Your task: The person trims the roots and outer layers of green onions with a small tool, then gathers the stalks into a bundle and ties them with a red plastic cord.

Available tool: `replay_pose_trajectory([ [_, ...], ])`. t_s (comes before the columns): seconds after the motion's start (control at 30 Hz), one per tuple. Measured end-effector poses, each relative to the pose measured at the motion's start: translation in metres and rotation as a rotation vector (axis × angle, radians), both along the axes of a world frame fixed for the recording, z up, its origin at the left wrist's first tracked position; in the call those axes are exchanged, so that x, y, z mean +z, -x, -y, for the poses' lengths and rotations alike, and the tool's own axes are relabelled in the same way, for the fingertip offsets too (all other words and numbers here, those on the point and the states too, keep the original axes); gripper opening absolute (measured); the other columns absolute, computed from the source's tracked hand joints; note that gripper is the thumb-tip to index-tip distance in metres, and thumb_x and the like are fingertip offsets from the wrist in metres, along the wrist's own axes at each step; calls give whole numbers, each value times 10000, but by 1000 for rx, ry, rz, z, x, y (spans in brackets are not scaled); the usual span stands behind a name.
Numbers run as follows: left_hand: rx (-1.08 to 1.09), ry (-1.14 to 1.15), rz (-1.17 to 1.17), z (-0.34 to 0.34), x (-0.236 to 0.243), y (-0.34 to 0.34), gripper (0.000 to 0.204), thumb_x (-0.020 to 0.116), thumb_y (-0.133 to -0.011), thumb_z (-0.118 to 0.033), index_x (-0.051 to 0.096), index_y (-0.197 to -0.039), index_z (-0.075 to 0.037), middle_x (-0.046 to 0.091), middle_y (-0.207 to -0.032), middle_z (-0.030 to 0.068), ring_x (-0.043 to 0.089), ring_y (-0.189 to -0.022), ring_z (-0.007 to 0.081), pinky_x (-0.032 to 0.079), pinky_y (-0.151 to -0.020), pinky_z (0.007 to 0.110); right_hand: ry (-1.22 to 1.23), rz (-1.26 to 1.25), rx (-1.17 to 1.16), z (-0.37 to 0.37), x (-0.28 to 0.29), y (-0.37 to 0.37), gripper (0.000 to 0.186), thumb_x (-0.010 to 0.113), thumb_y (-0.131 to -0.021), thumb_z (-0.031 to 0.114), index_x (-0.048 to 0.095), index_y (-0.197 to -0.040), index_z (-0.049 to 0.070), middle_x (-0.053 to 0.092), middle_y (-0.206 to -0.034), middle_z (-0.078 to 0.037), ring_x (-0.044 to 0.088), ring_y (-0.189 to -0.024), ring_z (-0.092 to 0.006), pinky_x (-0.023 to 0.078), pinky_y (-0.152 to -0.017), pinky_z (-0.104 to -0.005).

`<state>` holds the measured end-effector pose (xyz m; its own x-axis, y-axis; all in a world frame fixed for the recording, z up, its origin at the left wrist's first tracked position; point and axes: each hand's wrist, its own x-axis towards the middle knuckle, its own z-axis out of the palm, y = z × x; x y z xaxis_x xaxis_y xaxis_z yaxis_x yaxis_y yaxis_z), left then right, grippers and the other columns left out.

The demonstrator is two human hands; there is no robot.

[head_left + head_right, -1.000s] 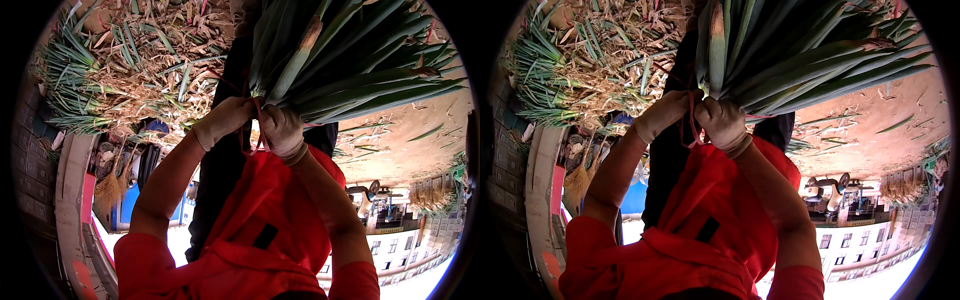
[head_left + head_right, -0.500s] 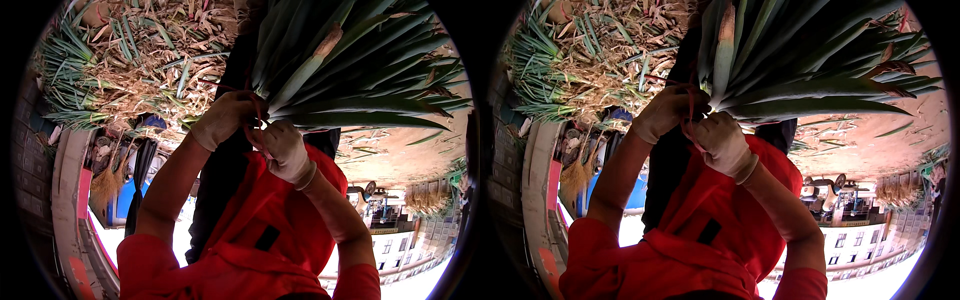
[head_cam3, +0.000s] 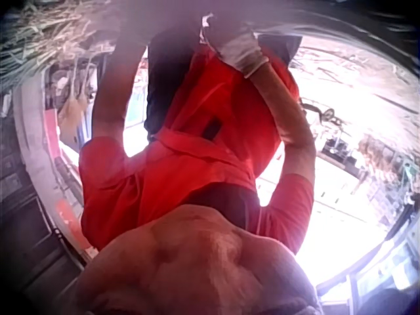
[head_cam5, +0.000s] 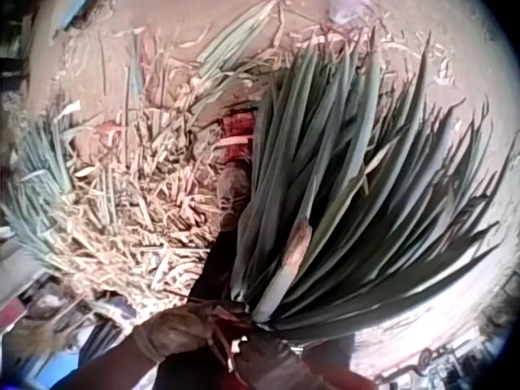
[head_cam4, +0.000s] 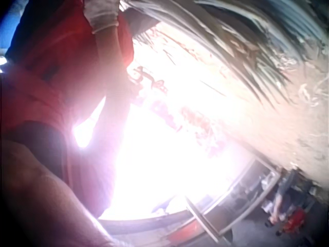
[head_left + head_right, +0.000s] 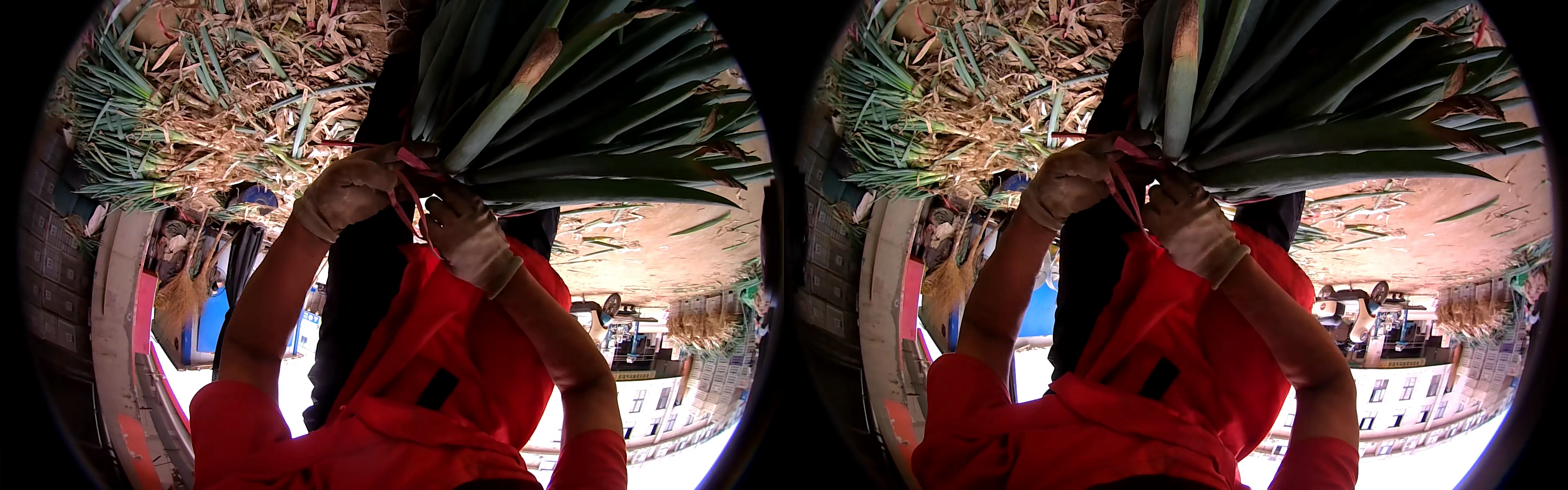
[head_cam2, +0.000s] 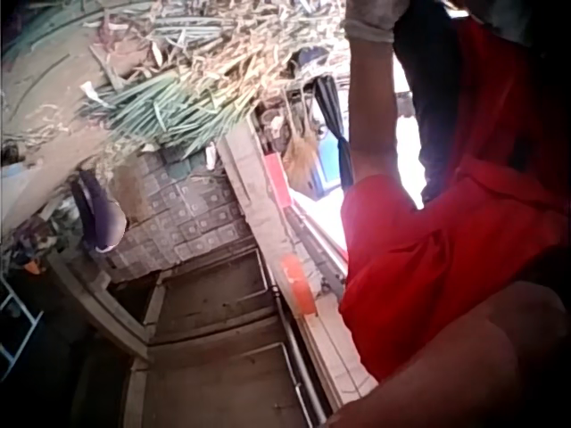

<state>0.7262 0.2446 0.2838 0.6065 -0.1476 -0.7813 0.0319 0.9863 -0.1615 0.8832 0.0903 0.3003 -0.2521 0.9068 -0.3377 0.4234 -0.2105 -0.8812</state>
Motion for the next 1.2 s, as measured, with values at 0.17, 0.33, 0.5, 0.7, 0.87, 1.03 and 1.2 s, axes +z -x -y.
replay_pose_trajectory([
  [0.17, 62, 165, -99, -3, 2, -10, 527, 488, -974, -384, 518, -1296, 32, 580, -1275, 157, 540, -1193, 261, 416, -1039, 413, -40, 3, -5, 0, -4, 1, 138, 596, -681, 124, 618, -801, 57, 607, -928, -93, 590, -1009, -302, 504, -886, -405],
  [0.33, -376, -79, -451, 5, 12, -35, 375, 533, -986, -253, 559, -1231, 30, 631, -1150, 133, 612, -1077, 222, 510, -908, 350, -55, -32, -12, 1, -7, 2, 141, 601, -676, 135, 614, -794, 60, 602, -834, -78, 610, -933, -276, 504, -894, -403],
  [0.5, -667, -528, -532, 17, 3, -25, 217, 555, -971, -132, 641, -1087, 31, 670, -917, 83, 642, -832, 129, 515, -760, 262, 18, -210, 8, -11, 17, -6, 136, 633, -702, 153, 630, -819, 84, 576, -685, -43, 618, -729, -231, 514, -798, -383],
  [0.7, -809, -876, -591, 14, -45, -12, 161, 576, -951, -115, 659, -990, 18, 664, -834, 27, 621, -732, 88, 493, -631, 243, 497, -348, -282, 30, 2, -30, 81, 626, -877, 131, 625, -918, 60, 628, -679, -106, 619, -601, -323, 492, -531, -380],
  [0.87, -603, -440, -699, -1, -46, -28, 135, 588, -938, -135, 661, -984, -31, 668, -859, 14, 617, -710, 104, 477, -623, 234, 792, -252, -728, 28, 9, -34, 96, 594, -887, 77, 625, -970, 42, 633, -762, -142, 631, -718, -374, 515, -609, -404],
  [1.03, -643, -646, -665, 0, -42, -26, 128, 606, -908, -125, 676, -932, -21, 650, -867, 37, 611, -734, 138, 470, -622, 263, 687, 149, -363, 40, 11, -44, 140, 582, -864, 110, 632, -991, 78, 630, -867, -133, 626, -768, -385, 506, -668, -466],
  [1.2, -949, -1204, -638, 15, -52, -10, 124, 623, -854, -155, 700, -850, -58, 647, -908, 94, 632, -808, 273, 500, -690, 360, 607, 4, -87, 55, -4, -72, 106, 594, -832, 108, 648, -921, 93, 647, -858, -117, 638, -741, -341, 509, -611, -428],
])
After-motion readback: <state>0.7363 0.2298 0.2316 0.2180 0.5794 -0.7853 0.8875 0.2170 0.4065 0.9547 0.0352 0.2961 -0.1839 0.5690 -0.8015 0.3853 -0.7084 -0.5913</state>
